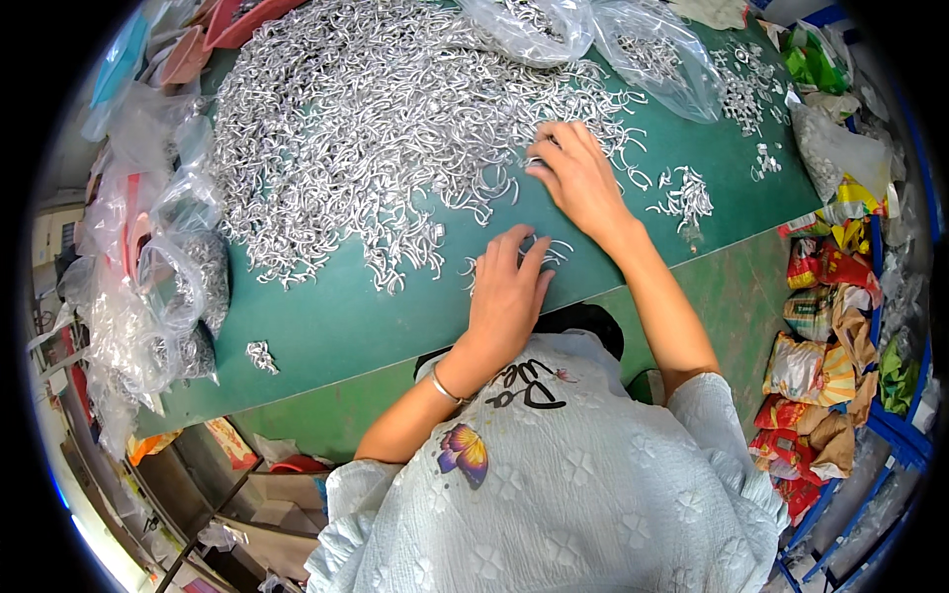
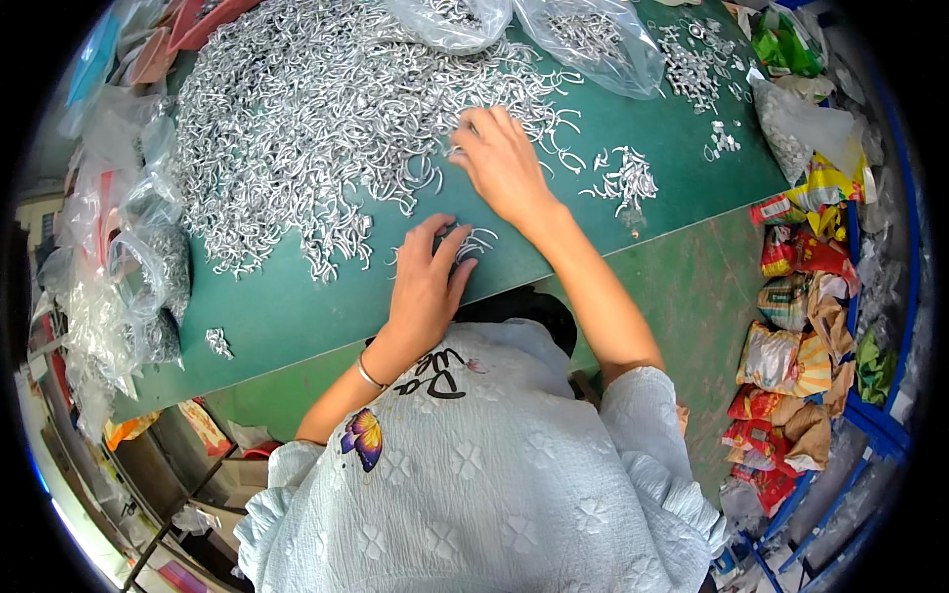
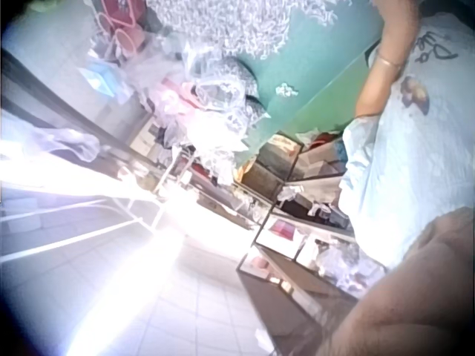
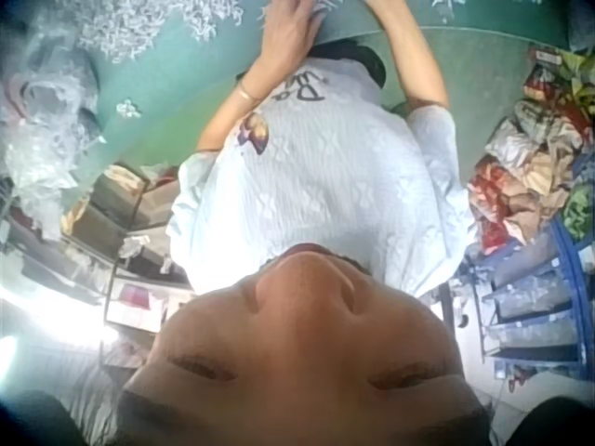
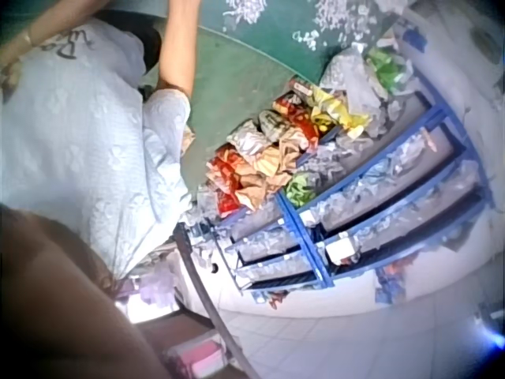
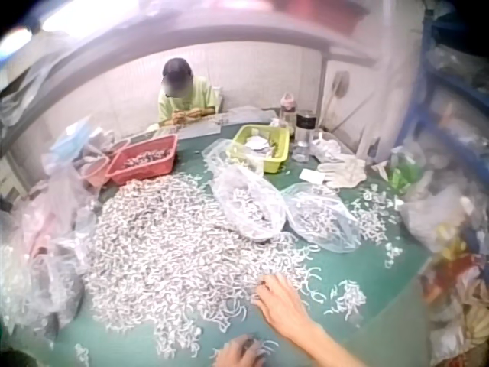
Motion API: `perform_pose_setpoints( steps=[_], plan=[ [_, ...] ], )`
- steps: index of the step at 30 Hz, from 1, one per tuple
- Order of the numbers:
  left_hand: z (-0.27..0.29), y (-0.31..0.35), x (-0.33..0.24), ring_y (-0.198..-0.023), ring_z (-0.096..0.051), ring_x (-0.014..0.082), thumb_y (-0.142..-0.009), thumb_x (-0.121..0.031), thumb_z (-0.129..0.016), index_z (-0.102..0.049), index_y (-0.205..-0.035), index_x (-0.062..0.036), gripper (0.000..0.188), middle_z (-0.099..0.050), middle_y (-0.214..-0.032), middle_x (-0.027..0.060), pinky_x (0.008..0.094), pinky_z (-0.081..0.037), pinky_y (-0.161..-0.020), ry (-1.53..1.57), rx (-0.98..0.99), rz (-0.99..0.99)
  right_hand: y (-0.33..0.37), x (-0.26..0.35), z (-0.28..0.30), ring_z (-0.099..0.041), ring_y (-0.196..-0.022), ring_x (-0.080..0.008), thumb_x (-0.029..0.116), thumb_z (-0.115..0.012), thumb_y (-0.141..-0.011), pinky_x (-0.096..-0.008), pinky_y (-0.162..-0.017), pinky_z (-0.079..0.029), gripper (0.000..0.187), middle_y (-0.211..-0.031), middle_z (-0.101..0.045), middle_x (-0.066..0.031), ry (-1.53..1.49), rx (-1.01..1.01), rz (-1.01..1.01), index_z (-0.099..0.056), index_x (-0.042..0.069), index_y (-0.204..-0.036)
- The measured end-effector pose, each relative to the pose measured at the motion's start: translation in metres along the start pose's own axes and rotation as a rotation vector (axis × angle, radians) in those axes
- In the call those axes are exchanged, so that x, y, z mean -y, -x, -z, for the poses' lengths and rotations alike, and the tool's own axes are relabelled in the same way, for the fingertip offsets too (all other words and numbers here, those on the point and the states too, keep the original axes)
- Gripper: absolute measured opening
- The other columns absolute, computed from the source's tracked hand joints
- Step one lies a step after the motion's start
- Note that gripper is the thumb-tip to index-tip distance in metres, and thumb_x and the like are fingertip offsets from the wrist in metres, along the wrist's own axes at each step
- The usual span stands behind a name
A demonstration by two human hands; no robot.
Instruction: The person sorts small curved silver metal parts by hand on a green workbench, picking them up from a large pile and organizing them into smaller groups.
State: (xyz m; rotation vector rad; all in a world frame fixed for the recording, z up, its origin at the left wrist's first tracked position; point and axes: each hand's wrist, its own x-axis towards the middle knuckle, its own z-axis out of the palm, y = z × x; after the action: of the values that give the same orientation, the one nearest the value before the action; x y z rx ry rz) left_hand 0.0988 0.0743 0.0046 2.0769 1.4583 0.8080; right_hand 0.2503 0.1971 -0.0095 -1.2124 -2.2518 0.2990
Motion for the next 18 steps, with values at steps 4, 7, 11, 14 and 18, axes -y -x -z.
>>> perform_pose_setpoints(
  steps=[4,7,11,14,18],
  plan=[
    [0.003,0.003,0.004,-0.108,-0.052,0.0339,-0.081,-0.005,-0.07,-0.058,-0.119,-0.0028,0.04,-0.052,-0.124,0.0156,0.0434,-0.043,-0.089,-0.015,-0.03,0.006,-0.005,-0.009,0.024,-0.061,-0.084,-0.0288,0.006,-0.071,-0.08,-0.0358,-0.077,-0.049,0.016,-0.091,-0.064,-0.0093,-0.317,-0.079,-0.267,-0.065,0.001,-0.094],
    [0.002,0.003,0.006,-0.111,-0.05,0.0344,-0.082,-0.005,-0.068,-0.057,-0.119,-0.0015,0.039,-0.05,-0.124,0.0164,0.0451,-0.041,-0.09,-0.007,0.002,0.011,-0.006,-0.02,0.041,-0.062,-0.081,-0.0288,0.008,-0.071,-0.082,-0.0372,-0.074,-0.05,0.017,-0.089,-0.065,-0.0145,-0.356,-0.062,-0.476,-0.065,-0.001,-0.095],
    [0.002,0.001,0.002,-0.107,-0.052,0.0335,-0.081,-0.005,-0.069,-0.059,-0.117,-0.0026,0.038,-0.052,-0.124,0.0147,0.0436,-0.042,-0.089,-0.011,-0.02,0.007,0.001,-0.02,0.033,-0.058,-0.091,-0.0318,0.009,-0.07,-0.081,-0.0407,-0.082,-0.047,0.014,-0.095,-0.064,-0.0136,0.117,-0.242,-0.203,-0.067,0.003,-0.093],
    [0.0,0.003,0.003,-0.107,-0.052,0.0332,-0.081,-0.005,-0.069,-0.059,-0.117,-0.0028,0.037,-0.052,-0.123,0.0143,0.0433,-0.042,-0.089,-0.015,-0.012,0.005,-0.002,-0.005,0.018,-0.054,-0.095,-0.0302,0.012,-0.072,-0.079,-0.0411,-0.083,-0.042,0.015,-0.095,-0.06,-0.0112,0.058,-0.104,-0.104,-0.067,0.005,-0.092],
    [0.001,0.004,0.002,-0.107,-0.052,0.033,-0.082,-0.005,-0.069,-0.06,-0.117,-0.0032,0.037,-0.052,-0.123,0.014,0.0427,-0.042,-0.088,-0.007,-0.008,0.012,-0.004,0.0,0.004,-0.051,-0.096,-0.0275,0.009,-0.069,-0.079,-0.0409,-0.082,-0.039,0.009,-0.096,-0.056,-0.0095,0.252,-0.021,-0.115,-0.065,0.005,-0.087]
  ],
)
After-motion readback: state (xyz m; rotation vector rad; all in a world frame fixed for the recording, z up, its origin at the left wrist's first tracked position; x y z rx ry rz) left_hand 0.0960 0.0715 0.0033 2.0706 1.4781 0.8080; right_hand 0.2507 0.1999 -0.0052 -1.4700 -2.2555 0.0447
